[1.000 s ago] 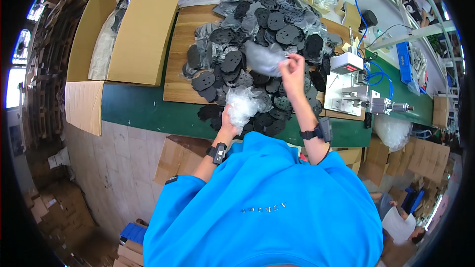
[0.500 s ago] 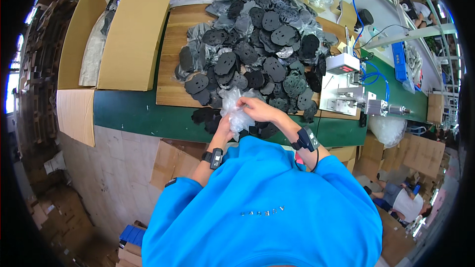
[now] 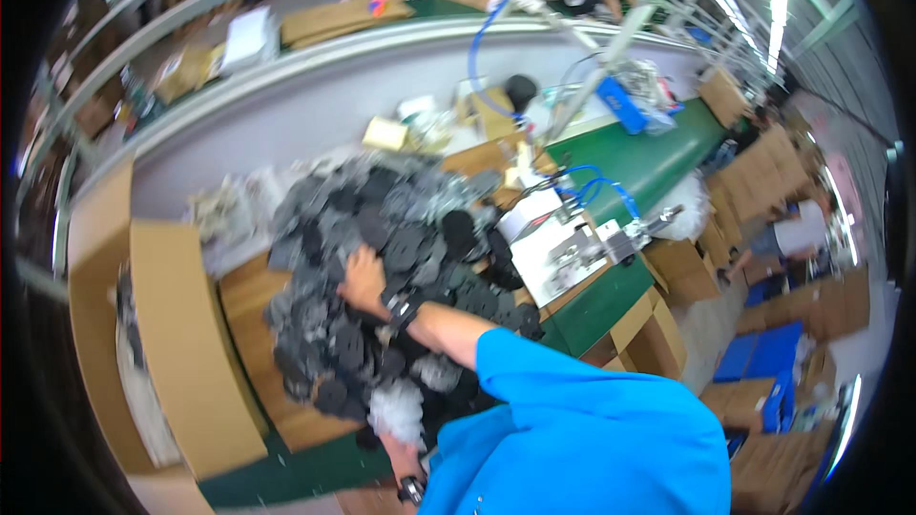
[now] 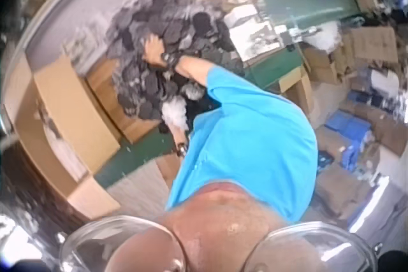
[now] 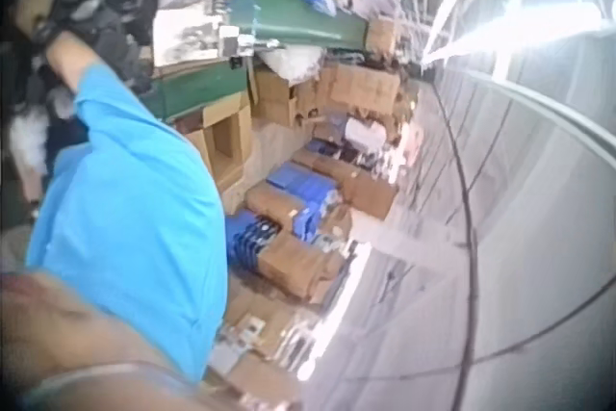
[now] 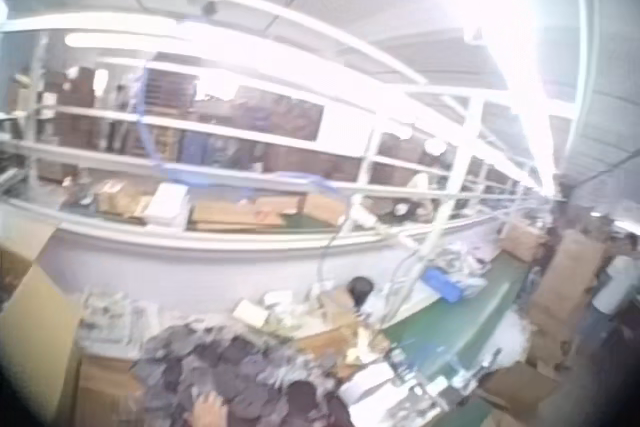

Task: Sorting through small black plastic components and packing them into a cardboard box with bubble wrap.

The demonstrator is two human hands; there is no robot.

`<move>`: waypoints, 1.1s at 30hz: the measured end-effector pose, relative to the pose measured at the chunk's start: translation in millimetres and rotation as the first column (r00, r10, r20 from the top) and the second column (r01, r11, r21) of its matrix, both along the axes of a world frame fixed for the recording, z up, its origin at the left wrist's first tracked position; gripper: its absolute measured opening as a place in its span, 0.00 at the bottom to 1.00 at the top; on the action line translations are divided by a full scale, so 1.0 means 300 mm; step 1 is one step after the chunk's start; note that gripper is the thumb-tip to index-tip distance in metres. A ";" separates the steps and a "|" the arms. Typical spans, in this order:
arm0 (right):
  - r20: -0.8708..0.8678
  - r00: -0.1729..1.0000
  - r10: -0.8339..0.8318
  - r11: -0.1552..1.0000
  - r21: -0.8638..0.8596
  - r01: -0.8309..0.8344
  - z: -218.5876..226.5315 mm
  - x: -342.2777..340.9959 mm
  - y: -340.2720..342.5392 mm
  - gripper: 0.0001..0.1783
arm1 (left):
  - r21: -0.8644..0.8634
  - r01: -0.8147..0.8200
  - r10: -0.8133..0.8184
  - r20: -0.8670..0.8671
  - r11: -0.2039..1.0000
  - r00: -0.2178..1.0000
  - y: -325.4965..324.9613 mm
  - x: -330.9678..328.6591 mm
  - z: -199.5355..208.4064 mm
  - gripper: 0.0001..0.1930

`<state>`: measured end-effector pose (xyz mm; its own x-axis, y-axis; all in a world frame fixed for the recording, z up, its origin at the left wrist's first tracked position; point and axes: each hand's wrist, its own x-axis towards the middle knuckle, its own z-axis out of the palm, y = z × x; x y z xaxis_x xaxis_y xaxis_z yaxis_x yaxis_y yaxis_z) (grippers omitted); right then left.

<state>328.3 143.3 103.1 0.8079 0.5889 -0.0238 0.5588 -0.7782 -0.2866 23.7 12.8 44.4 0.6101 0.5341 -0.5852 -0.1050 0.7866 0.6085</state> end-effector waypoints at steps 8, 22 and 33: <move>0.021 0.954 0.301 0.954 -0.001 -0.301 -0.187 -0.003 0.022 0.35 | 0.504 0.155 -0.142 -0.063 0.850 0.988 -0.005 0.029 0.029 0.23; -0.098 0.887 0.451 0.875 0.243 -0.418 -0.072 -0.072 -0.030 0.36 | 0.857 0.409 -0.111 -0.395 0.312 0.912 0.065 0.073 0.055 0.21; -0.860 0.502 -0.093 0.619 0.345 0.705 -0.010 -0.171 -0.417 0.21 | 0.816 0.162 -0.067 -0.150 0.555 0.986 0.030 0.163 -0.003 0.25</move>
